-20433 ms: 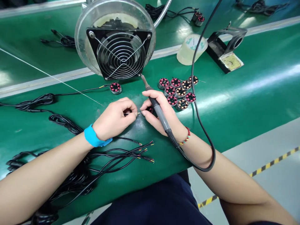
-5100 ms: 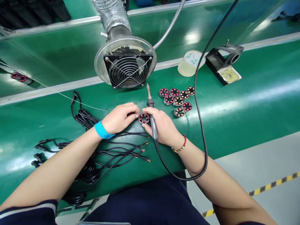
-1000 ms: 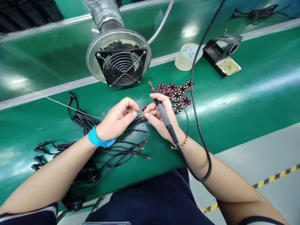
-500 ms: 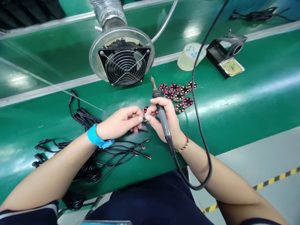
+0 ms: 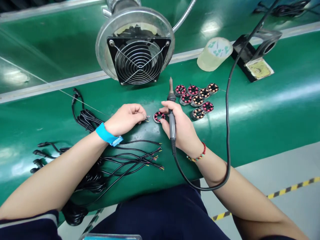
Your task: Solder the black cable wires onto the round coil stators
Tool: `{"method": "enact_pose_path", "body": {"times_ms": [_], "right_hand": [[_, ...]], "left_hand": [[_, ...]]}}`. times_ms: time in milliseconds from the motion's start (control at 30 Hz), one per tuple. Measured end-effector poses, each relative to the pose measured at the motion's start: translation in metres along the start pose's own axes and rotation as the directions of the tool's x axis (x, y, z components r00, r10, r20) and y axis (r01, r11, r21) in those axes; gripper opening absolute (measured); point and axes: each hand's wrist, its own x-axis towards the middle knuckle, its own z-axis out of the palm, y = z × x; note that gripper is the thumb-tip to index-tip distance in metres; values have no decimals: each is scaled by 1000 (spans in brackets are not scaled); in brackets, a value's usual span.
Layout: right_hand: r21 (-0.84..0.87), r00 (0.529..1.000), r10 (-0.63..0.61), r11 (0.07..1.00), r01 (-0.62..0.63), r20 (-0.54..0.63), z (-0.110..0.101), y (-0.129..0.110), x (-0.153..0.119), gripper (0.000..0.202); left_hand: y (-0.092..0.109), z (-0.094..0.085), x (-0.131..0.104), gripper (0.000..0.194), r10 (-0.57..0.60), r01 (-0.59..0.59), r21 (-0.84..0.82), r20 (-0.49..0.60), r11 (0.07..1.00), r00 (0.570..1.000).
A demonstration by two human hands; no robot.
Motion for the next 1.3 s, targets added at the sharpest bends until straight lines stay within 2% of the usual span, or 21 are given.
{"method": "enact_pose_path", "body": {"times_ms": [133, 267, 400, 467, 800, 1067, 1300], "right_hand": [[66, 998, -36, 997, 40, -56, -5, -6, 0, 33], [130, 990, -20, 991, 38, -139, -13, -12, -1, 27], [161, 959, 26, 987, 21, -283, -17, -13, -5, 19], [188, 949, 32, 982, 29, -314, -17, -12, -7, 16], [224, 964, 27, 974, 33, -264, -17, -12, -13, 23], [245, 959, -36, 963, 108, -283, -16, -11, -10, 18], [232, 951, -46, 965, 121, -306, -16, -12, -9, 18]], "left_hand": [[1, 1, -1, 7, -17, 17, -2, 4, 1000, 1000], [0, 2, 0, 8, -23, 22, -48, -4, 999, 1000], [-1, 3, 1, 9, -10, 10, -50, -8, 999, 1000], [0, 3, 1, 9, -15, 14, -26, -13, 1000, 1000], [2, 4, 2, 10, -40, 42, 32, -39, 999, 998], [-1, 3, 2, 7, -10, 11, 27, -43, 1000, 999], [-3, 3, 4, 8, 1, 0, 17, -45, 1000, 999]]}}
